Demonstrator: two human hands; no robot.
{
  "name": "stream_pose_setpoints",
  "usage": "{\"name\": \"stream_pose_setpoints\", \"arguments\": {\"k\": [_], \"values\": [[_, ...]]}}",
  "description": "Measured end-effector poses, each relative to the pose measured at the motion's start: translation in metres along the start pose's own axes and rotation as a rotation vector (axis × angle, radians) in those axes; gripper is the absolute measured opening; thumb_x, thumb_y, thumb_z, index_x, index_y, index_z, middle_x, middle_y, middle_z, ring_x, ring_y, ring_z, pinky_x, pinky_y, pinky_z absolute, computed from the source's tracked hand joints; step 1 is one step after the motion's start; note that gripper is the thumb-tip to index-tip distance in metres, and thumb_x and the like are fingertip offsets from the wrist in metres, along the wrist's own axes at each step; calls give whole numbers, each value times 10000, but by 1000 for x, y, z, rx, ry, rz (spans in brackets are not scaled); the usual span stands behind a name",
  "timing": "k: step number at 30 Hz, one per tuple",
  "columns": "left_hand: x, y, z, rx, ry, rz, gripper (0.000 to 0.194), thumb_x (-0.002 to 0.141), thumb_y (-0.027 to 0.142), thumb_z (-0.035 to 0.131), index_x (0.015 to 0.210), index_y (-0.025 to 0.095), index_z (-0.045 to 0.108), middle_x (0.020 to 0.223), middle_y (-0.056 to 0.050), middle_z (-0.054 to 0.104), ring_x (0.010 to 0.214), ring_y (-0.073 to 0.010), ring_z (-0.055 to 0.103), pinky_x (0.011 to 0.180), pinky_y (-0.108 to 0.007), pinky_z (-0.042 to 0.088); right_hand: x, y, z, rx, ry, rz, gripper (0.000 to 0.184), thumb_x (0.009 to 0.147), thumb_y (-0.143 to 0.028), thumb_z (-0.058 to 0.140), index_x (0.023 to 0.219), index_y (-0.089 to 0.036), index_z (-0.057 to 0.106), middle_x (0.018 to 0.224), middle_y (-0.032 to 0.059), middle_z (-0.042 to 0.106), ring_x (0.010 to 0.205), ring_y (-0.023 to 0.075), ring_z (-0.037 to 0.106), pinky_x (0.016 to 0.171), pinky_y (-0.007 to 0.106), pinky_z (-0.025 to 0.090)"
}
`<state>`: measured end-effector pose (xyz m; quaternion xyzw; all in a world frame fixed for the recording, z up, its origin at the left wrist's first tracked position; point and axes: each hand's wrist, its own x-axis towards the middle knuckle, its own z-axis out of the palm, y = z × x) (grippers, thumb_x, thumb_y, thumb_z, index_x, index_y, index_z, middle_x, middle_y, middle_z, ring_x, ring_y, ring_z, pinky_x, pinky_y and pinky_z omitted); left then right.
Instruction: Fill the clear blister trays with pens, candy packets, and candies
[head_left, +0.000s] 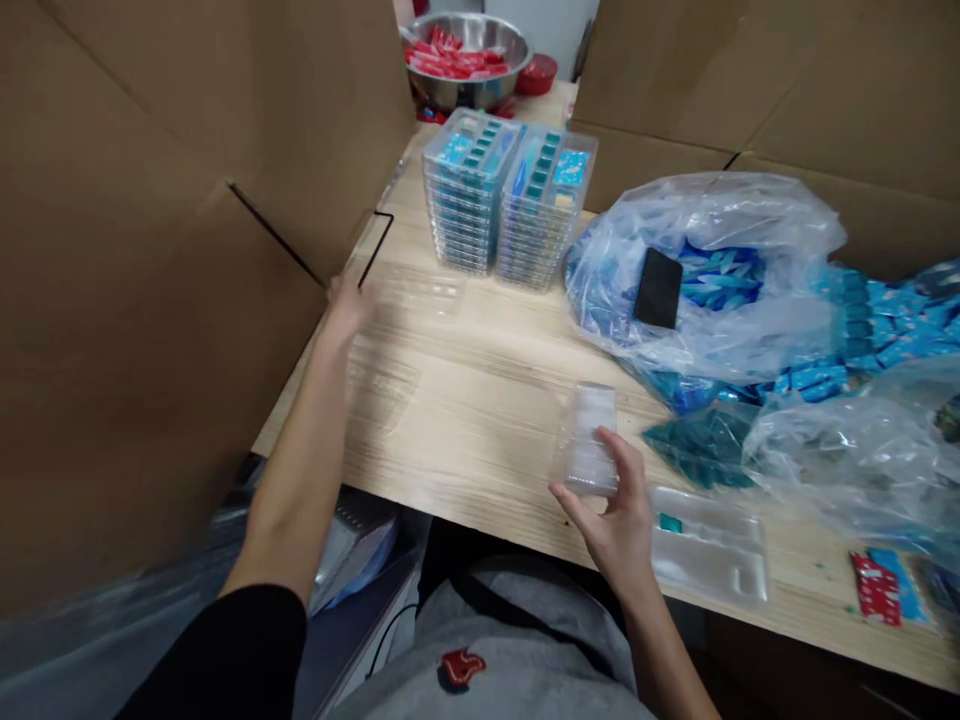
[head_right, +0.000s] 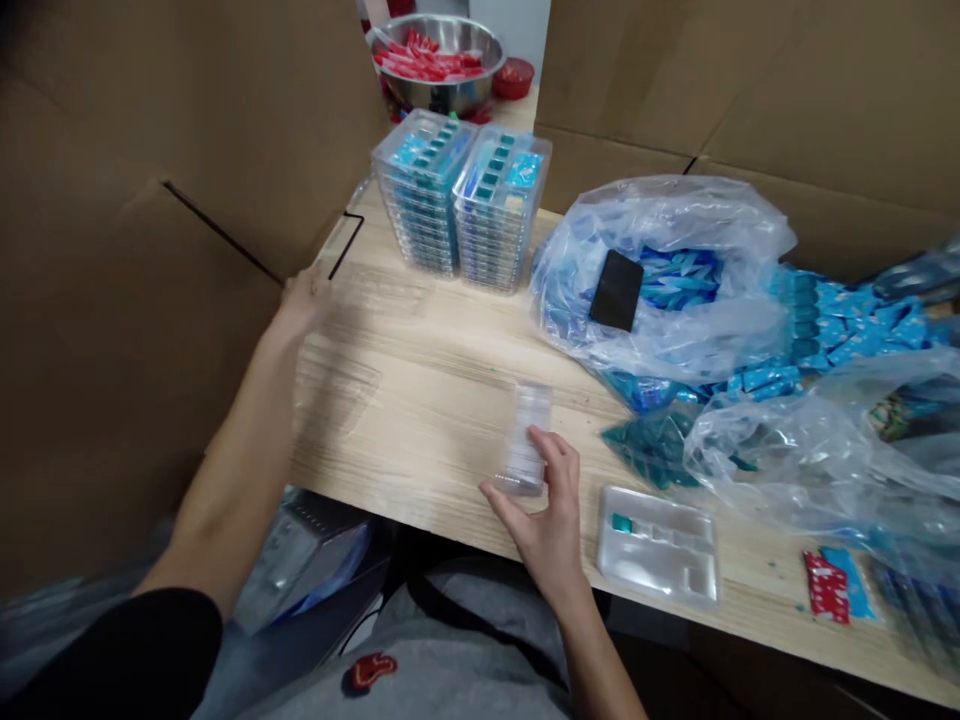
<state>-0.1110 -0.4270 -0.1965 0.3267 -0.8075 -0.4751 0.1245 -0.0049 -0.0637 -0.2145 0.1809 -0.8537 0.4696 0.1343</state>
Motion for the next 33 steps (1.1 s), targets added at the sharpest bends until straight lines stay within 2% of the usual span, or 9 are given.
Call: {"name": "stream_pose_setpoints", "arguments": {"k": [4, 7, 10, 13, 16, 18, 21, 29, 33], "values": [[-61, -37, 5, 241, -18, -98, 830, 791, 274, 743, 1493, 48, 361, 1633, -267, 101, 1516, -446, -54, 1178, -658, -82, 2, -4, 3, 3, -102, -32, 591, 875, -433, 713, 1398, -304, 468, 1221, 101, 519, 1138, 265, 557, 805, 379, 568], [-71, -43, 32, 262, -49, -97, 879, 845, 312, 653, 1529, -30, 219, 1617, -309, 34, 1528, -388, -92, 1170, -599, -162, 5, -8, 7, -6, -164, -101, 625, 878, -397, 720, 1429, -331, 432, 1240, 100, 496, 1157, 269, 541, 872, 422, 561], [-53, -24, 57, 180, -32, -61, 905, 872, 297, 609, 1537, -56, 108, 1620, -298, -65, 1527, -328, -165, 1175, -541, -191, 6, -14, 12, 5, -200, -116, 658, 877, -385, 724, 1450, -352, 402, 1253, 100, 482, 1174, 273, 524, 926, 459, 545], [-55, -1, 63, 13, -69, -14, 670, 950, 243, 462, 1532, 25, 213, 1653, -235, -7, 1544, -281, -118, 1218, -520, -89, 5, -17, 14, 11, -204, -79, 635, 894, -401, 699, 1452, -353, 399, 1261, 99, 472, 1161, 266, 528, 898, 444, 561], [-103, 7, 59, -212, -368, 47, 342, 954, 333, 491, 1166, 122, 657, 1369, -181, 589, 1376, -289, 456, 1182, -464, 283, 3, -17, 15, 32, -185, -68, 594, 908, -407, 681, 1438, -347, 421, 1249, 94, 474, 1139, 249, 537, 847, 397, 582], [-145, 4, 58, -365, -624, 66, 366, 846, 497, 653, 882, 142, 734, 1038, -129, 727, 1085, -276, 655, 1018, -409, 471, 2, -16, 17, 76, -189, -70, 589, 901, -411, 689, 1428, -345, 435, 1253, 96, 472, 1158, 251, 531, 838, 385, 586], [-186, -3, 61, -566, -789, 53, 528, 711, 680, 719, 840, 168, 746, 975, -86, 720, 928, -226, 680, 864, -343, 528, 0, -16, 20, 155, -222, -48, 602, 891, -411, 703, 1426, -344, 435, 1271, 105, 464, 1196, 265, 517, 835, 393, 594], [-206, -13, 54, -760, -775, -23, 437, 767, 621, 720, 842, 192, 754, 1011, -62, 672, 997, -200, 633, 878, -290, 483, -13, -32, 27, 94, -211, -100, 651, 860, -328, 742, 1422, -346, 415, 1277, 106, 461, 1195, 287, 529, 919, 499, 569], [-228, -12, 44, -755, -507, -77, 277, 799, 477, 722, 791, 201, 711, 1018, -40, 644, 1007, -184, 612, 900, -271, 483, -16, -43, 36, 66, -144, -150, 601, 855, -280, 734, 1372, -332, 431, 1225, 97, 479, 1130, 269, 555, 878, 474, 575]]}}
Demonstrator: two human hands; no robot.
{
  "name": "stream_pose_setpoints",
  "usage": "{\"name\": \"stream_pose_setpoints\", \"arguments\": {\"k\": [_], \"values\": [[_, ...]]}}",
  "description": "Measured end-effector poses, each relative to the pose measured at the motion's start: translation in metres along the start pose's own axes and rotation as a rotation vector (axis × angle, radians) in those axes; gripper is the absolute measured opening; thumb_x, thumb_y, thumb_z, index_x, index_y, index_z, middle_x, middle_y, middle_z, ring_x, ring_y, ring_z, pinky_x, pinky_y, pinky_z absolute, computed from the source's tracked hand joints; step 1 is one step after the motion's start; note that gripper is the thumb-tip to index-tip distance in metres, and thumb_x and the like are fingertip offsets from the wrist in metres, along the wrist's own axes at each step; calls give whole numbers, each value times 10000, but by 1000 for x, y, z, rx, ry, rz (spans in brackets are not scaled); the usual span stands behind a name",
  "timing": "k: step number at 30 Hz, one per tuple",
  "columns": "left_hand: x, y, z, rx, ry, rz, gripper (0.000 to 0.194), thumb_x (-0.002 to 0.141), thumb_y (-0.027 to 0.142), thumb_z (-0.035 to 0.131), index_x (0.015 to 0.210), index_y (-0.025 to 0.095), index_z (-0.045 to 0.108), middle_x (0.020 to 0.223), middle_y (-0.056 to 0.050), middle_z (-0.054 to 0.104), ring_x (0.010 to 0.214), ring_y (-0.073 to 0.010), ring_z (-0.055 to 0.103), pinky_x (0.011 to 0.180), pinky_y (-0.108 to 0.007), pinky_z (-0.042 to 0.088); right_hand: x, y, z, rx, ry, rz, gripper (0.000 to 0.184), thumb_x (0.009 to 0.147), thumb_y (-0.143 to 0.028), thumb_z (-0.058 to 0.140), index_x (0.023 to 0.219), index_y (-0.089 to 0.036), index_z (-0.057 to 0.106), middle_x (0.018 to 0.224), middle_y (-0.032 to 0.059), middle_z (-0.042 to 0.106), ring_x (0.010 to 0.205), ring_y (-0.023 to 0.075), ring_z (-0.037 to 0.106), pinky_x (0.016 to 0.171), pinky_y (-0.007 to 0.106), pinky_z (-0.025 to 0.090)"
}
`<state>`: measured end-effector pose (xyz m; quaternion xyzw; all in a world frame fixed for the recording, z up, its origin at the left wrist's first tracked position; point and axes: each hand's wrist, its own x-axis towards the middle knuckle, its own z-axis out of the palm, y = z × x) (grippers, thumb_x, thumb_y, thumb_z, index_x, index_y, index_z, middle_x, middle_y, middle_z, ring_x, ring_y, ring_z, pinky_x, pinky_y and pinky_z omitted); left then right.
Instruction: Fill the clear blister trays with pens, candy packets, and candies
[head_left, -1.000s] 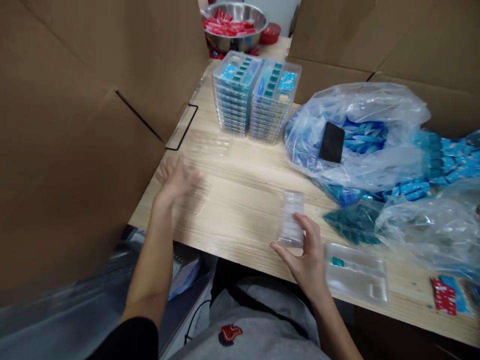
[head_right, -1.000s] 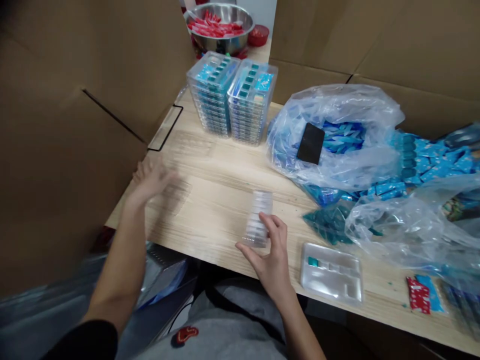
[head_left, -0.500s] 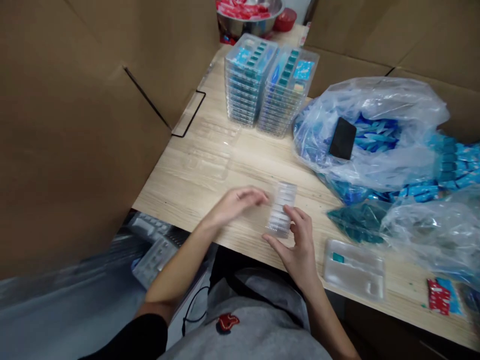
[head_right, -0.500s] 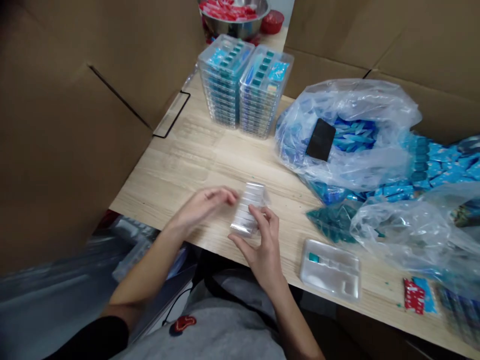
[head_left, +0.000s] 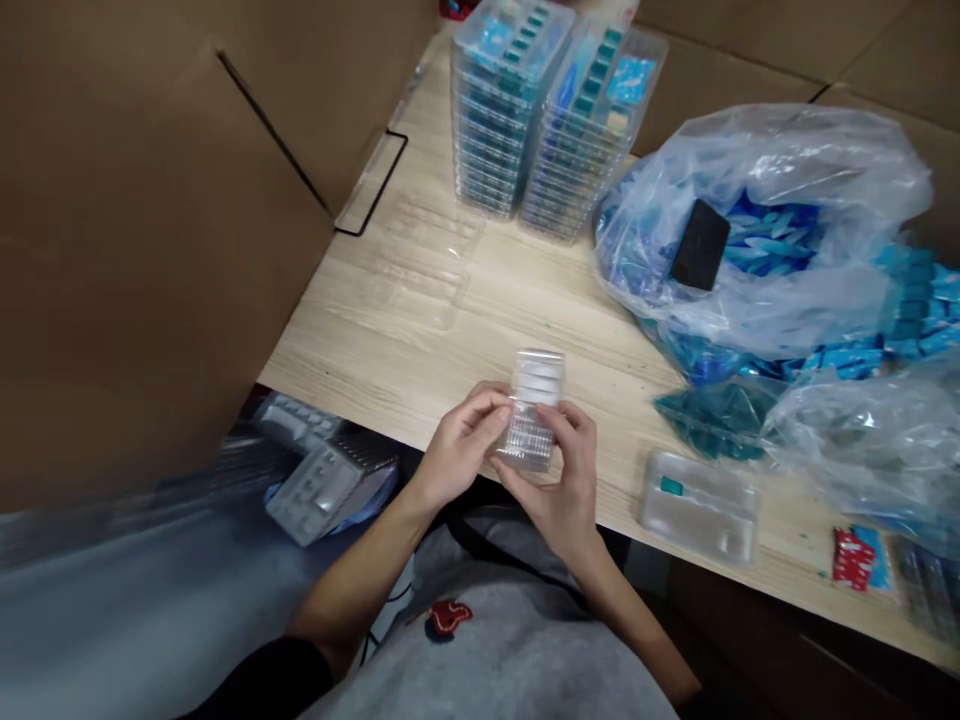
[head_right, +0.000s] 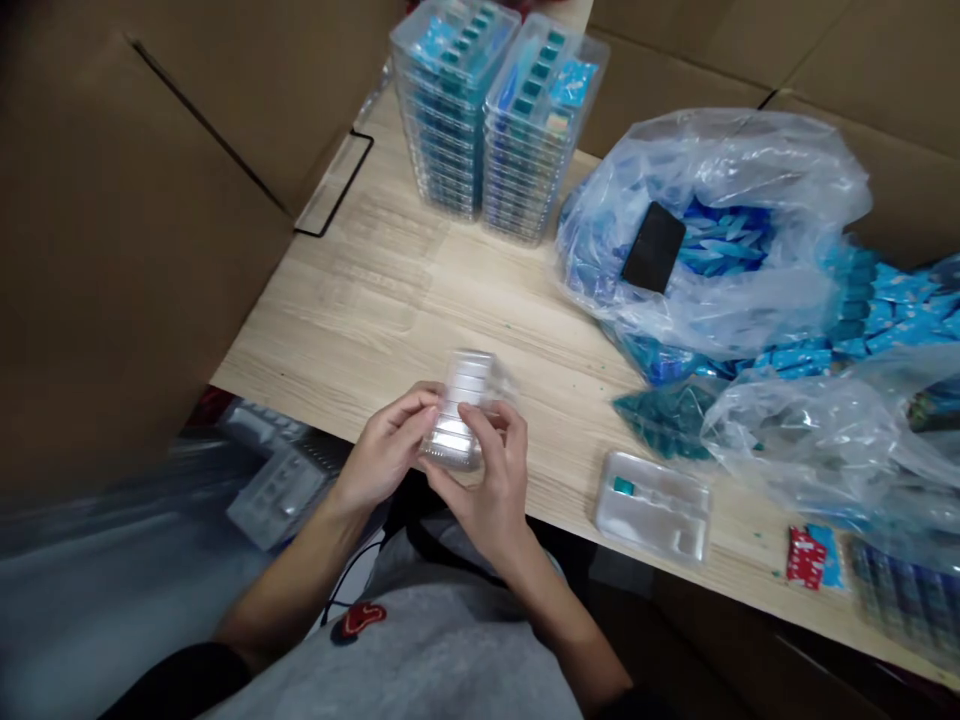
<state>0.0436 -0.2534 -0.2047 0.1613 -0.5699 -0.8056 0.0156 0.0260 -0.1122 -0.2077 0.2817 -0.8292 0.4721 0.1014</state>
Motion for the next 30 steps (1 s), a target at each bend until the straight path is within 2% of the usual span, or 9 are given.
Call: {"name": "stream_pose_setpoints", "arguments": {"k": [4, 8, 11, 15, 19, 23, 27, 29, 30], "values": [[-9, 2, -29, 3, 264, -26, 277, 747, 455, 673, 692, 196, 592, 932, -30, 635, 950, -184, 629, 933, -329, 511, 1, 0, 2, 95, 65, 31, 527, 862, -278, 714, 1329, -312, 470, 1213, 87, 514, 1137, 253, 560, 875, 427, 569], [-4, 9, -104, 99, 480, -103, 307, 680, 428, 638, 604, 196, 452, 808, -41, 616, 757, -193, 636, 714, -356, 565, 1, 10, -4, 106, 130, 82, 503, 853, -317, 720, 1303, -286, 499, 1193, 86, 551, 1134, 260, 570, 852, 411, 572], [4, 9, -161, 252, 665, -164, 312, 803, 407, 603, 624, 187, 473, 671, -20, 562, 605, -150, 560, 575, -298, 504, 1, 15, -8, 107, 140, 120, 511, 842, -358, 732, 1291, -278, 501, 1186, 91, 547, 1130, 262, 571, 844, 405, 573], [12, 4, -199, 518, 907, -115, 265, 948, 383, 556, 843, 142, 594, 793, -18, 608, 750, -154, 601, 750, -337, 521, -1, 15, -7, 102, 120, 119, 539, 842, -383, 737, 1311, -282, 491, 1197, 97, 531, 1144, 261, 562, 849, 407, 570], [22, -1, -203, 774, 994, -7, 150, 899, 256, 573, 951, 149, 664, 1072, -123, 660, 1170, -290, 565, 1086, -433, 387, -3, 14, -7, 70, 48, 85, 579, 849, -373, 744, 1356, -302, 473, 1231, 99, 530, 1159, 269, 548, 810, 385, 555], [32, 2, -196, 908, 1002, 52, 286, 897, 216, 539, 1139, 154, 677, 1286, -162, 606, 1322, -346, 461, 1178, -504, 252, -5, 12, -8, 97, -50, 62, 622, 861, -379, 745, 1400, -327, 439, 1269, 95, 516, 1193, 270, 525, 830, 396, 548], [34, 8, -155, 900, 1061, 175, 339, 939, 241, 484, 1231, 156, 632, 1381, -155, 540, 1360, -317, 421, 1182, -498, 242, -6, 9, -4, 137, -62, 86, 611, 879, -404, 723, 1411, -345, 429, 1281, 89, 497, 1205, 257, 517, 864, 402, 559], [26, 10, -116, 728, 864, 278, 295, 973, 339, 456, 1068, 183, 688, 1183, -95, 653, 1202, -249, 555, 1104, -405, 377, -6, 6, -1, 166, -53, 99, 600, 885, -425, 709, 1410, -352, 429, 1288, 88, 489, 1214, 249, 513, 865, 387, 570], [20, 10, -94, 606, 626, 267, 332, 966, 426, 481, 942, 186, 708, 1029, -73, 692, 1070, -229, 613, 1025, -369, 444, -5, 5, 1, 180, -56, 102, 597, 887, -436, 701, 1411, -354, 426, 1292, 90, 485, 1225, 248, 509, 872, 385, 574]]}}
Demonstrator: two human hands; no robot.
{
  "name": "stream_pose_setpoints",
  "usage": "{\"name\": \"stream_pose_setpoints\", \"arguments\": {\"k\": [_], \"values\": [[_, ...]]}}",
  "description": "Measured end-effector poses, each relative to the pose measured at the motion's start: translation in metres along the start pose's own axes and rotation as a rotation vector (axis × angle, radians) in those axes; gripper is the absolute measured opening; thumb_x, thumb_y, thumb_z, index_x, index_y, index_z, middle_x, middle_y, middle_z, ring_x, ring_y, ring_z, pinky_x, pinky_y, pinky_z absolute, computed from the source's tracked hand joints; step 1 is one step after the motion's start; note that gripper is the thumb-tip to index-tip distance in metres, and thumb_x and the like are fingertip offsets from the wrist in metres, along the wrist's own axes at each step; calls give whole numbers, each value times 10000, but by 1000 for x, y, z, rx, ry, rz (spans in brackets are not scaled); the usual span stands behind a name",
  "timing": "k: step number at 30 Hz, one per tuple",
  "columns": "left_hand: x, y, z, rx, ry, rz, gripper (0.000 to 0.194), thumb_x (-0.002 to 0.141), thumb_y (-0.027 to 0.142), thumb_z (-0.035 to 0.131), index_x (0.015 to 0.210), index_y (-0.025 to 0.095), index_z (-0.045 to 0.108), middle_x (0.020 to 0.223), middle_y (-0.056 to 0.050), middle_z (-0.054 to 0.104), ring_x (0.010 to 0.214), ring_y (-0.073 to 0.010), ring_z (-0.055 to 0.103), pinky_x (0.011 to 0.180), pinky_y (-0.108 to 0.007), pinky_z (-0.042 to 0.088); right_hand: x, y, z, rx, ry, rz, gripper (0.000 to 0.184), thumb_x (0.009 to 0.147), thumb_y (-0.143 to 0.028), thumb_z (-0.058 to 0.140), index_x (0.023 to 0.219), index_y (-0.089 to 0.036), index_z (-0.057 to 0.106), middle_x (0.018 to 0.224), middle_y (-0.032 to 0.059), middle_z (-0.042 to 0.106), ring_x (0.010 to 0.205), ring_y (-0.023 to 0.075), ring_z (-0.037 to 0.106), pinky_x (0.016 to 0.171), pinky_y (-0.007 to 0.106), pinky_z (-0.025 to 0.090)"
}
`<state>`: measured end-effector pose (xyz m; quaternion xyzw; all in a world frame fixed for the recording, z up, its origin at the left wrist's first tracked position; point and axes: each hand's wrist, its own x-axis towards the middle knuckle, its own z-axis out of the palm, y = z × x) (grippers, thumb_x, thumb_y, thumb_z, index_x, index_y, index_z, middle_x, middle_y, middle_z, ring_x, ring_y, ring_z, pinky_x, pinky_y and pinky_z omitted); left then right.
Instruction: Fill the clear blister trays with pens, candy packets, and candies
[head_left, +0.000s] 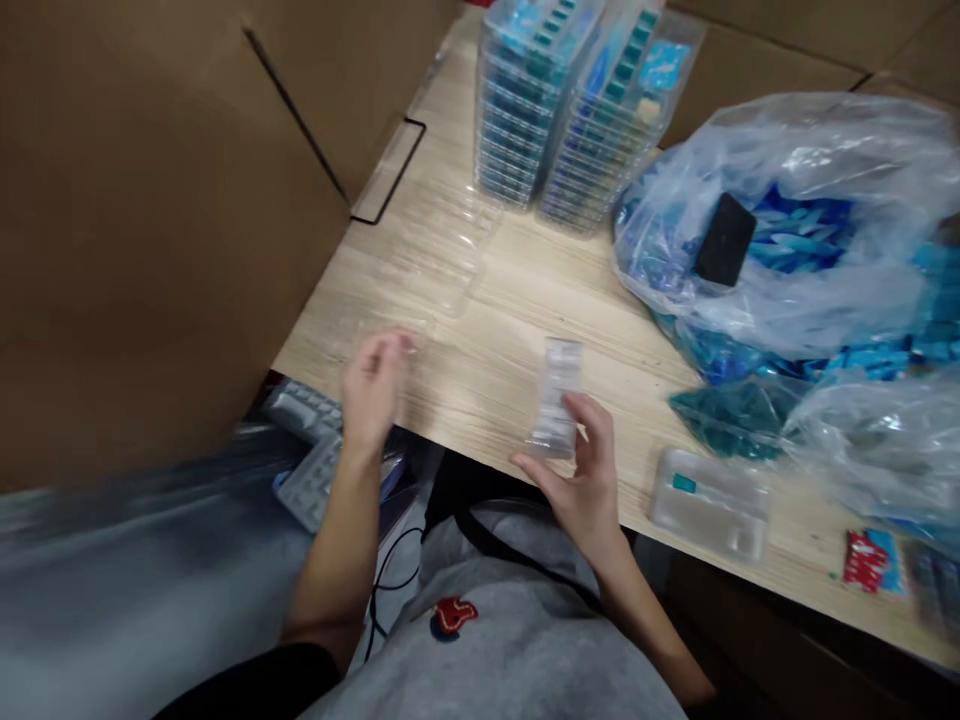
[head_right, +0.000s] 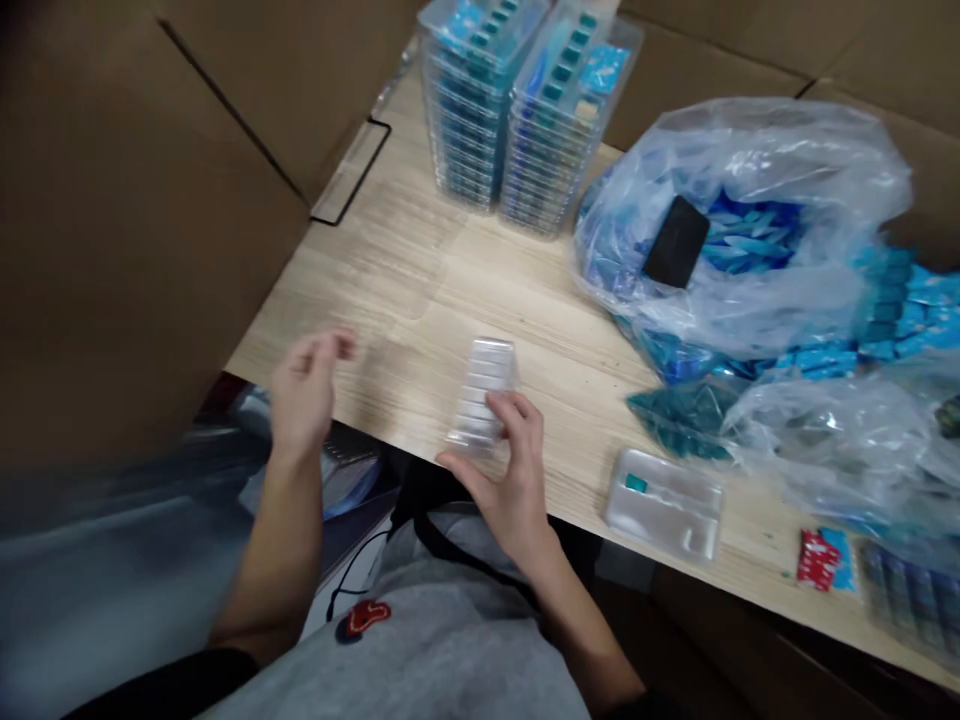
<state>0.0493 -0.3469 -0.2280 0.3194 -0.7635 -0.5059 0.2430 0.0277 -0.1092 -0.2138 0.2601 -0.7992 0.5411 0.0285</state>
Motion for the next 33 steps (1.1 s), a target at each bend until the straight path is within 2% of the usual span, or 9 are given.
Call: {"name": "stream_pose_setpoints", "arguments": {"k": [2, 4, 10, 14, 20, 24, 28, 31, 33], "values": [[-29, 25, 18, -260, -520, -56, 400, 879, 563, 607, 860, 182, 730, 911, -59, 707, 914, -208, 644, 883, -316, 505, 0, -2, 3, 16, -16, -3, 600, 892, -455, 683, 1418, -359, 410, 1298, 94, 479, 1243, 248, 504, 907, 403, 573], [-49, 42, 31, -461, -768, -161, 436, 797, 610, 697, 905, 190, 741, 903, -46, 707, 854, -186, 648, 805, -281, 510, 0, -3, 4, 22, -26, -7, 618, 892, -461, 677, 1431, -363, 391, 1301, 99, 475, 1248, 249, 505, 923, 421, 575], [-54, 39, 43, -642, -901, -231, 334, 816, 525, 730, 890, 201, 756, 1022, -49, 691, 967, -181, 636, 890, -277, 472, -5, 0, -1, 43, 10, -61, 683, 861, -438, 722, 1454, -382, 387, 1297, 100, 472, 1252, 263, 505, 997, 485, 539], [-57, 39, 47, -610, -891, -225, 290, 857, 485, 698, 906, 205, 749, 999, -48, 680, 983, -186, 625, 887, -279, 465, -6, 3, -3, 36, 43, -73, 663, 866, -416, 729, 1450, -377, 417, 1291, 95, 485, 1244, 268, 509, 992, 479, 529], [-54, 61, 60, -556, -624, -101, 167, 884, 331, 625, 797, 199, 676, 953, -35, 627, 979, -166, 598, 919, -276, 463, 3, 9, -17, 48, 239, -68, 556, 868, -293, 726, 1369, -353, 493, 1260, 67, 520, 1192, 241, 535, 938, 419, 535], [14, 59, 86, -426, -539, -239, 168, 842, 254, 514, 700, 171, 548, 866, -45, 619, 827, -159, 639, 871, -341, 530, 15, 18, -44, -73, 489, -42, 547, 833, -275, 755, 1328, -334, 530, 1203, 40, 539, 1137, 223, 553, 949, 387, 514], [98, 53, 122, -251, -534, -255, 157, 815, 150, 501, 660, 159, 522, 716, -54, 581, 717, -194, 641, 816, -427, 558, 15, 22, -56, -116, 468, -20, 551, 825, -307, 763, 1326, -334, 533, 1203, 38, 545, 1131, 234, 559, 959, 403, 506], [124, 56, 134, -158, -388, -171, 85, 838, 161, 571, 758, 177, 548, 860, -90, 613, 1016, -265, 628, 992, -468, 486, 9, 23, -48, -69, 419, 26, 549, 850, -319, 737, 1348, -345, 508, 1226, 46, 540, 1158, 234, 558, 938, 386, 525], [113, 61, 130, -89, -292, -27, 67, 826, 189, 645, 860, 189, 586, 1053, -107, 626, 1218, -280, 529, 1093, -441, 403, 5, 23, -41, -16, 379, 57, 558, 861, -339, 735, 1361, -358, 490, 1260, 51, 537, 1191, 234, 551, 915, 370, 541]]}}
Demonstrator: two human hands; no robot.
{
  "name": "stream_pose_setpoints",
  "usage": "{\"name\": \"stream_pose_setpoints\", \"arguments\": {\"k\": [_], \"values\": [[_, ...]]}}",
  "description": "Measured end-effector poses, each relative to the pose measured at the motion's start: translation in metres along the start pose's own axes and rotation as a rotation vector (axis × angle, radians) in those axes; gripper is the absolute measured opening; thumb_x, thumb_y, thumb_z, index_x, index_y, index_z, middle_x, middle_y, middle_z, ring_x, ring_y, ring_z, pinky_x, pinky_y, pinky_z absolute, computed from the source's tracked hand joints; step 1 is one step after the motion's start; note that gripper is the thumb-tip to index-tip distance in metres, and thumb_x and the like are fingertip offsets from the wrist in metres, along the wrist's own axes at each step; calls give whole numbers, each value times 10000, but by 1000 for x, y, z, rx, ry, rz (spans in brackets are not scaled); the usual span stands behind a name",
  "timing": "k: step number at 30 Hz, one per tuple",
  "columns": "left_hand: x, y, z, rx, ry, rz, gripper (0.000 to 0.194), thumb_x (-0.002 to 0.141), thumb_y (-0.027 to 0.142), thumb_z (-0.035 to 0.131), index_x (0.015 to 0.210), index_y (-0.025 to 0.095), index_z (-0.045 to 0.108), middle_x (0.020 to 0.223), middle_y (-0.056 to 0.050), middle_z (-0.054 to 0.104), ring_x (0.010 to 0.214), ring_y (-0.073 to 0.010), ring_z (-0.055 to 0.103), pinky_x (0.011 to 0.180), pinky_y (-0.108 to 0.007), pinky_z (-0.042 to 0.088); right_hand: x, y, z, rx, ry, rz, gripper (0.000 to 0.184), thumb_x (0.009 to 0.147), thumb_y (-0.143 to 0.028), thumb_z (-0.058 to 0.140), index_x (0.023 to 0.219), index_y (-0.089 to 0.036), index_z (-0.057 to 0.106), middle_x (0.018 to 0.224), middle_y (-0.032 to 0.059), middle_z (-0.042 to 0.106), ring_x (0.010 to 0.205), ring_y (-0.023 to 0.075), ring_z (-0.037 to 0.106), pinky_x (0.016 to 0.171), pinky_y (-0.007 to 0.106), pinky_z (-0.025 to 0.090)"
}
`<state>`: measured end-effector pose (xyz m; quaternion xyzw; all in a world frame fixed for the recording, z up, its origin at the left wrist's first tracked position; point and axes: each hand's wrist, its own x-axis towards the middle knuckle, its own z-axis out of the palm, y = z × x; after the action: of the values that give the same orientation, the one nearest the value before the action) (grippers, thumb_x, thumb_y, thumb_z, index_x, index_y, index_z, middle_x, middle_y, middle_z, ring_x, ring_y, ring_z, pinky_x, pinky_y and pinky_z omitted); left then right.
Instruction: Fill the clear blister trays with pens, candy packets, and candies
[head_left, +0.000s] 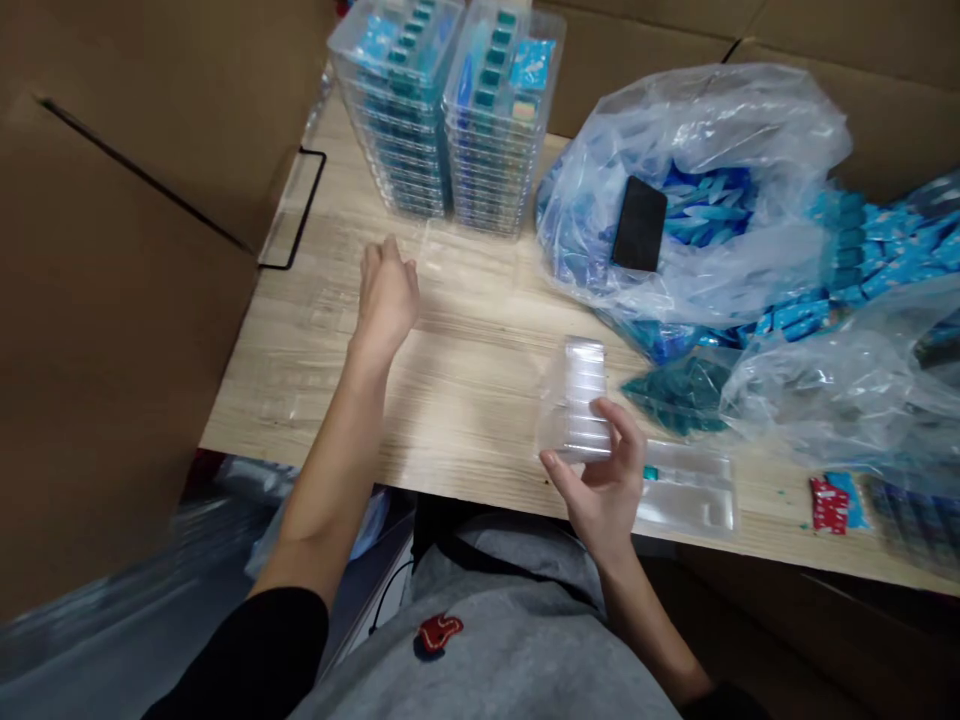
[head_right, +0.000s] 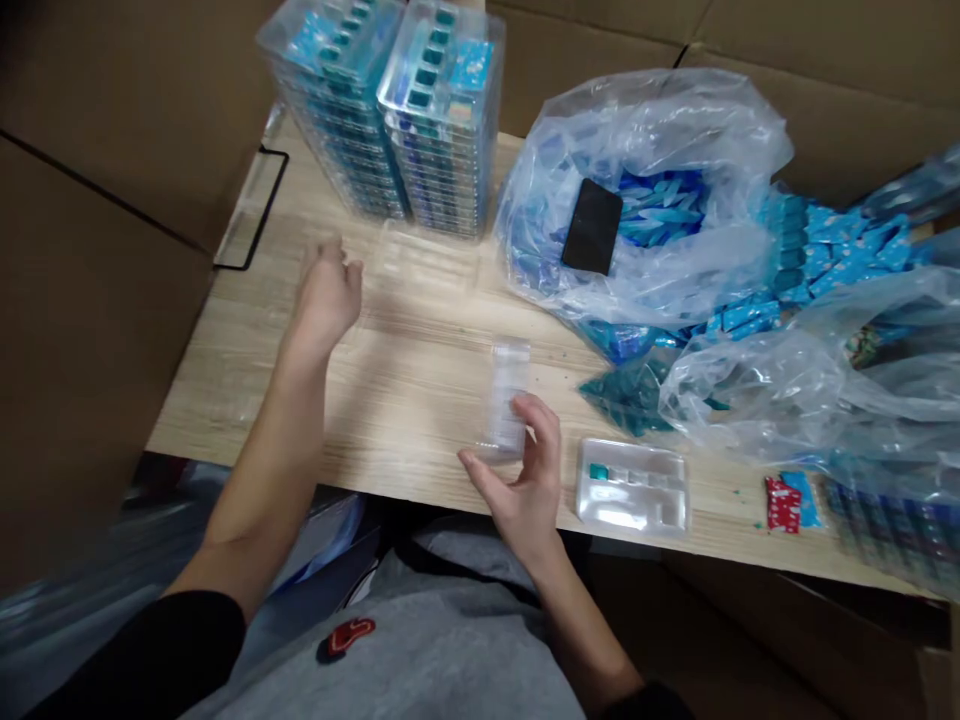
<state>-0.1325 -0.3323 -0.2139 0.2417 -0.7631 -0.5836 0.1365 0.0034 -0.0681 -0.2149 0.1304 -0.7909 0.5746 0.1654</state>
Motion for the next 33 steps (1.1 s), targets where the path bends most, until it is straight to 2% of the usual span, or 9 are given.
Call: {"name": "stream_pose_setpoints", "arguments": {"k": [2, 3, 6, 8, 13, 19, 25, 29, 33], "values": [[-31, 7, -1, 66, -72, 142, 126, 846, 296, 669, 898, 189, 629, 1083, -94, 640, 1183, -265, 540, 1072, -410, 414, -4, 1, 5, 40, -66, 27, 590, 856, -370, 751, 1375, -374, 470, 1299, 54, 531, 1216, 231, 542, 894, 355, 551], [-51, 10, -2, 61, -201, 170, 203, 868, 386, 650, 872, 183, 649, 1010, -81, 657, 1069, -246, 587, 1012, -397, 455, -5, 1, 7, 57, -103, 30, 610, 851, -387, 757, 1384, -379, 460, 1313, 56, 526, 1227, 231, 535, 889, 352, 555], [-108, 14, -4, -144, -723, 40, 439, 818, 605, 664, 779, 168, 685, 850, -53, 668, 830, -190, 620, 837, -332, 513, -5, -2, 12, 95, -181, -16, 638, 858, -429, 739, 1416, -386, 433, 1332, 72, 493, 1270, 241, 503, 938, 390, 548], [-134, 13, -5, -321, -838, -37, 430, 783, 607, 715, 797, 177, 720, 898, -54, 678, 865, -187, 634, 832, -312, 506, -5, -5, 13, 102, -209, -74, 639, 872, -430, 719, 1434, -390, 419, 1343, 81, 466, 1289, 246, 486, 994, 430, 523], [-158, 5, -8, -541, -802, -101, 285, 802, 500, 755, 812, 215, 766, 957, -47, 665, 979, -190, 627, 918, -316, 470, -10, -14, 13, 108, -216, -170, 662, 867, -428, 719, 1452, -388, 413, 1349, 90, 452, 1270, 247, 487, 971, 425, 530], [-180, 3, -14, -380, -590, -89, 284, 894, 467, 625, 830, 200, 698, 924, -36, 637, 930, -172, 614, 859, -285, 477, -21, -14, 15, 137, -219, -96, 586, 872, -326, 738, 1390, -370, 467, 1321, 70, 482, 1259, 238, 497, 988, 414, 502], [-133, -38, -53, -57, -249, -83, 323, 849, 500, 521, 745, 198, 566, 821, -60, 593, 854, -225, 599, 848, -398, 519, -5, -2, -5, -21, 102, -42, 523, 840, -289, 743, 1314, -341, 527, 1191, 42, 543, 1124, 227, 565, 957, 403, 510], [-117, -58, -62, 195, -57, 25, 239, 849, 354, 601, 1017, 188, 642, 1184, -140, 582, 1231, -314, 463, 1137, -515, 285, -3, 6, -11, -54, 64, -41, 548, 814, -341, 763, 1301, -324, 513, 1206, 57, 547, 1144, 249, 572, 973, 452, 515], [-125, -61, -38, 548, -271, 274, 256, 872, 230, 617, 1120, 203, 676, 1415, -160, 522, 1361, -373, 364, 1149, -577, 219, -10, 7, -5, -27, 35, -8, 533, 830, -351, 743, 1303, -319, 499, 1226, 65, 551, 1160, 240, 577, 935, 420, 545]]}}
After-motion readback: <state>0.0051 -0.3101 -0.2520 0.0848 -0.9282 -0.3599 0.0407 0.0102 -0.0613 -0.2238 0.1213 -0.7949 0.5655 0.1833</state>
